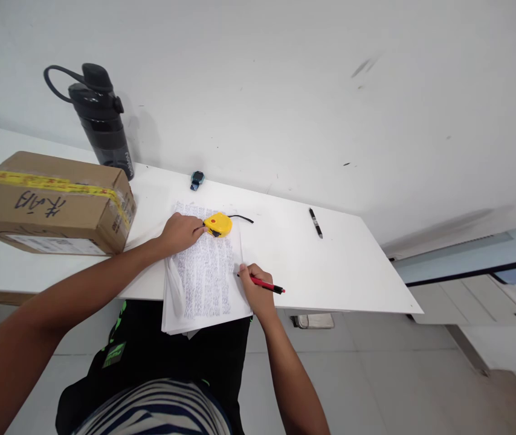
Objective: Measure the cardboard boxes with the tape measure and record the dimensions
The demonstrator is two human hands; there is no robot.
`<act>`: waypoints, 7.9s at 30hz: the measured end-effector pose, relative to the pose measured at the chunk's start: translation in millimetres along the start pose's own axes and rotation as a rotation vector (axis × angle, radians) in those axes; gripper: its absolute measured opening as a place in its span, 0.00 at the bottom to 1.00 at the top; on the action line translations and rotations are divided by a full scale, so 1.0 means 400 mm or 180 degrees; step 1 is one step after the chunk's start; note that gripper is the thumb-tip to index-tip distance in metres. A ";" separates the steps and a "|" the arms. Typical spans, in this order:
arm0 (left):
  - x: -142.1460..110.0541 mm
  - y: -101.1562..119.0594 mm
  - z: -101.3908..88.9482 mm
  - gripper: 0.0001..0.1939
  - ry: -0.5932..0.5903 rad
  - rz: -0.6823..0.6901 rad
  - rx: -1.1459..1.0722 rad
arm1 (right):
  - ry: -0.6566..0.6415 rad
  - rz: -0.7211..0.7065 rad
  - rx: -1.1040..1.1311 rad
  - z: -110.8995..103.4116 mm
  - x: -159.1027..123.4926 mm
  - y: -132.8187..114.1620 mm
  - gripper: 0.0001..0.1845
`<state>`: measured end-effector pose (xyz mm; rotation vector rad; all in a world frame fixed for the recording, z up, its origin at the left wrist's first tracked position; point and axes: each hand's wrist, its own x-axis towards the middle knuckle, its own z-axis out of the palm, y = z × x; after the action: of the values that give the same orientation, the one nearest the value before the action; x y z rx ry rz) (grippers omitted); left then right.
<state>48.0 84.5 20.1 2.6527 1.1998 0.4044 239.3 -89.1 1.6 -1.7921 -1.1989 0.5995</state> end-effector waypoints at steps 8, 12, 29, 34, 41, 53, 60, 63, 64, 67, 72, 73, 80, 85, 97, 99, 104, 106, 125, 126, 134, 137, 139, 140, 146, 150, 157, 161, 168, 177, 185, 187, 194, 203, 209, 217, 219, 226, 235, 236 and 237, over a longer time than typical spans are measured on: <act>0.003 -0.004 0.005 0.18 0.0000 0.0080 0.0019 | -0.0029 0.0053 0.0010 -0.003 0.002 0.000 0.23; 0.001 -0.008 0.004 0.17 0.0007 0.0124 0.0004 | -0.0027 0.0092 0.0030 -0.006 0.001 -0.001 0.23; -0.005 -0.006 0.005 0.16 -0.0020 0.0154 0.0053 | -0.0013 0.0127 -0.0036 -0.002 -0.004 0.003 0.23; -0.010 0.006 0.006 0.13 -0.0097 0.0240 0.0094 | 0.0120 -0.0883 -0.0436 -0.008 0.020 0.017 0.16; -0.016 -0.006 0.003 0.13 -0.0054 0.0351 0.0043 | 0.0576 -0.0491 -0.1999 -0.042 0.159 0.069 0.22; -0.024 -0.037 0.005 0.15 0.0090 0.0446 -0.0131 | 0.0260 -0.0635 -0.2552 -0.005 0.222 -0.048 0.23; -0.032 -0.036 -0.013 0.16 0.0074 0.0392 -0.0243 | -0.0980 -0.1737 -0.2559 0.106 0.246 -0.159 0.35; -0.031 -0.040 -0.008 0.16 0.0098 0.0316 -0.0317 | -0.1273 -0.1800 -0.2544 0.130 0.260 -0.160 0.40; -0.031 -0.041 -0.006 0.16 0.0103 0.0289 -0.0333 | -0.1322 -0.1800 -0.2523 0.132 0.262 -0.157 0.40; -0.029 -0.047 -0.003 0.15 0.0121 0.0232 -0.0342 | -0.1351 -0.1800 -0.2426 0.129 0.263 -0.146 0.41; -0.027 -0.057 -0.005 0.14 0.0153 0.0207 -0.0268 | -0.1162 -0.1783 -0.2212 0.133 0.258 -0.119 0.39; -0.026 -0.059 -0.007 0.14 0.0157 0.0211 -0.0249 | -0.1109 -0.1780 -0.2164 0.136 0.257 -0.112 0.39; -0.023 -0.057 -0.017 0.16 0.0193 0.0104 -0.0156 | -0.0827 -0.1661 -0.1882 0.146 0.244 -0.093 0.37; -0.030 -0.045 -0.021 0.16 0.0243 0.0101 -0.0125 | -0.0964 -0.1693 -0.1873 0.131 0.226 -0.108 0.32; -0.036 -0.041 -0.031 0.15 0.0445 -0.0131 -0.0229 | -0.0579 -0.1938 -0.2053 0.160 0.224 -0.083 0.27; -0.036 -0.043 -0.034 0.14 0.0494 -0.0192 -0.0234 | -0.0488 -0.1918 -0.2121 0.164 0.221 -0.091 0.26; -0.037 -0.045 -0.044 0.13 0.0553 -0.0169 -0.0296 | -0.0266 -0.1831 -0.2244 0.177 0.213 -0.098 0.25; -0.039 -0.045 -0.047 0.10 0.0517 -0.0099 -0.0357 | -0.0191 -0.1807 -0.2232 0.180 0.212 -0.094 0.25; -0.038 -0.067 -0.020 0.20 0.0311 0.0181 -0.0907 | -0.1253 -0.1947 -0.1617 0.091 0.262 -0.118 0.36; -0.037 -0.068 -0.019 0.20 0.0326 0.0165 -0.0961 | -0.1286 -0.1986 -0.1537 0.091 0.264 -0.122 0.35; -0.031 -0.051 -0.037 0.19 0.0609 -0.0156 -0.1827 | -0.0988 -0.1873 -0.1045 0.105 0.226 -0.152 0.27; -0.038 -0.026 -0.079 0.21 0.0497 -0.0194 -0.2885 | -0.0852 -0.1600 -0.0473 0.090 0.193 -0.169 0.30; -0.051 -0.004 -0.121 0.22 0.0407 -0.0175 -0.3535 | -0.0875 -0.1561 -0.0096 0.076 0.168 -0.191 0.35; -0.060 0.008 -0.146 0.23 0.0395 -0.0153 -0.3690 | -0.0920 -0.1618 0.0044 0.070 0.155 -0.206 0.37; -0.155 0.058 -0.320 0.20 0.0331 -0.0198 -0.3638 | -0.1075 -0.1723 0.0740 0.058 0.093 -0.328 0.24; -0.235 0.057 -0.421 0.16 0.0429 -0.0278 -0.3535 | -0.1221 -0.2321 0.0766 0.080 0.085 -0.387 0.25; -0.331 0.023 -0.506 0.17 0.0623 -0.0683 -0.4693 | -0.0550 -0.3267 0.0686 0.173 0.085 -0.454 0.34; -0.354 -0.031 -0.526 0.17 0.0709 -0.0893 -0.5035 | -0.0097 -0.3369 0.0389 0.209 0.085 -0.509 0.23; -0.420 -0.215 -0.577 0.15 0.1272 -0.1502 -0.4547 | -0.0278 -0.3031 -0.0110 0.238 0.118 -0.513 0.21; -0.477 -0.420 -0.541 0.15 0.1683 -0.2544 -0.3626 | -0.0453 -0.2695 -0.0817 0.214 0.160 -0.478 0.25; -0.445 -0.392 -0.495 0.26 0.1021 -0.2518 -0.2973 | -0.0981 -0.2653 -0.1112 0.228 0.165 -0.535 0.25; -0.441 -0.390 -0.489 0.28 0.0928 -0.2545 -0.2723 | -0.1083 -0.2619 -0.1103 0.237 0.158 -0.550 0.26; -0.479 -0.379 -0.514 0.26 0.0770 -0.2266 -0.2503 | -0.1264 -0.2603 -0.1193 0.250 0.143 -0.546 0.32; -0.467 -0.383 -0.554 0.26 0.0619 -0.2271 -0.2394 | -0.0888 -0.2997 -0.1432 0.234 0.092 -0.548 0.33; -0.403 -0.391 -0.648 0.23 0.0324 -0.2161 -0.2897 | -0.0017 -0.4036 -0.1056 0.226 -0.122 -0.553 0.23; -0.171 -0.345 -0.667 0.16 0.0107 -0.1922 -0.2852 | 0.0794 -0.3347 -0.0628 0.302 -0.223 -0.578 0.24; -0.122 -0.330 -0.633 0.16 0.0089 -0.1897 -0.2508 | 0.0998 -0.3138 -0.0798 0.339 -0.225 -0.579 0.25; -0.082 -0.334 -0.528 0.16 0.0147 -0.1530 -0.1402 | 0.0498 -0.2531 -0.1164 0.413 -0.226 -0.601 0.34; -0.107 -0.345 -0.489 0.21 0.0057 -0.0883 -0.1513 | -0.0831 -0.2265 -0.0864 0.391 -0.206 -0.626 0.40; -0.108 -0.346 -0.490 0.22 0.0021 -0.0869 -0.1561 | -0.0857 -0.2216 -0.0848 0.392 -0.203 -0.626 0.39; -0.109 -0.346 -0.492 0.22 -0.0017 -0.0868 -0.1608 | -0.0876 -0.2180 -0.0837 0.392 -0.201 -0.627 0.38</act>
<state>-141.3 155.2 157.8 2.0349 1.2386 0.5636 -36.3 -60.9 132.8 -1.3846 -2.0307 0.2930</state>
